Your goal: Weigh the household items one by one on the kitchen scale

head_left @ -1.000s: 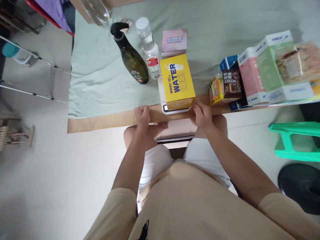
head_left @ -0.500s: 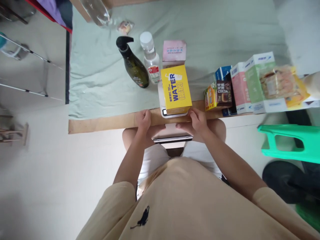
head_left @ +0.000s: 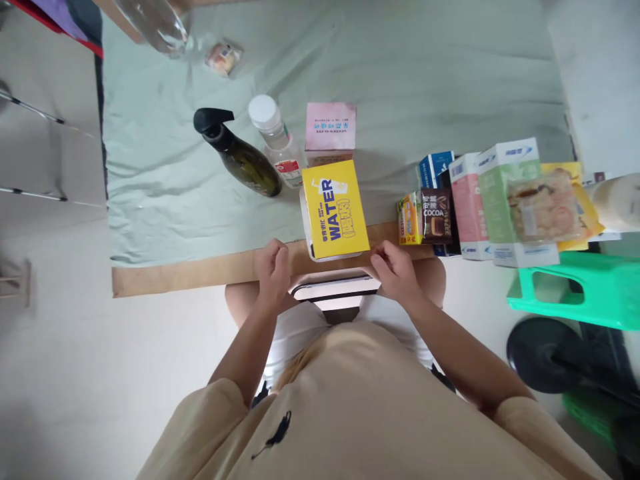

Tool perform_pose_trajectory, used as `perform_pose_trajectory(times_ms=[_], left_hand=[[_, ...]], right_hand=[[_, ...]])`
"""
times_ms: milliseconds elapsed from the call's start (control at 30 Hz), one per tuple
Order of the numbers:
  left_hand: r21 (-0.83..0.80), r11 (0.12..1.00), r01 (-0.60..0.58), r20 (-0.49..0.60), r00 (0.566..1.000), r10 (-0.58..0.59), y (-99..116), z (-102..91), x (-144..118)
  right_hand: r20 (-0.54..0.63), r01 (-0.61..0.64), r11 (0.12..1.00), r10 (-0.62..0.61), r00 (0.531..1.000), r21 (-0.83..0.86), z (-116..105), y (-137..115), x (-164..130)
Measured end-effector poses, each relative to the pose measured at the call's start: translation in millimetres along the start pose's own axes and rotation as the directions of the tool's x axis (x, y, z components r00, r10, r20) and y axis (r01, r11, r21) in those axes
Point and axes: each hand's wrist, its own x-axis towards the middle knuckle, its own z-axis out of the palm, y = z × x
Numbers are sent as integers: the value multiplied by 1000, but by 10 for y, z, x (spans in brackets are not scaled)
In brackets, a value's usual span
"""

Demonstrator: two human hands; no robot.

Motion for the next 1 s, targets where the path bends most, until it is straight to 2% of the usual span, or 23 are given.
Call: perform_pose_trajectory(times_ms=[100, 167, 267, 367, 500, 633, 733, 833, 933, 1000], left_hand=[[-68, 989, -134, 67, 988, 138, 115, 47, -43], [-167, 974, -151, 167, 970, 179, 175, 123, -39], [-322, 947, 5, 302, 948, 98, 254, 269, 19], [-362, 920, 151, 363, 932, -10, 327, 394, 93], [-423, 879, 220, 416, 909, -27, 437, 481, 98], [-453, 850, 269, 461, 887, -35, 631, 492, -52], [-448, 840, 307, 512, 858, -41, 832, 472, -210], [-440, 840, 316, 566, 824, -13, 1108, 469, -308], [-460, 845, 271, 607, 791, 76, 1518, 541, -263], [-514, 823, 241, 609, 779, 152, 1847, 662, -145]], right_hand=[[-86, 68, 998, -68, 994, -3, -55, -193, -33], [-119, 113, 993, -115, 986, -22, -65, -272, -5], [-55, 103, 995, -103, 993, -10, -65, -325, 102], [71, 8, 999, -11, 997, 34, -61, -364, 226], [224, -72, 993, 50, 973, 90, -58, -490, 313], [237, -104, 990, 79, 968, 95, -144, -663, 236], [243, -115, 987, 86, 966, 108, -333, -773, 75], [232, -71, 992, 45, 972, 104, -632, -900, -85], [180, 0, 997, -15, 984, 81, -990, -1096, -85], [112, 25, 999, -28, 993, 30, -1226, -1257, 63]])
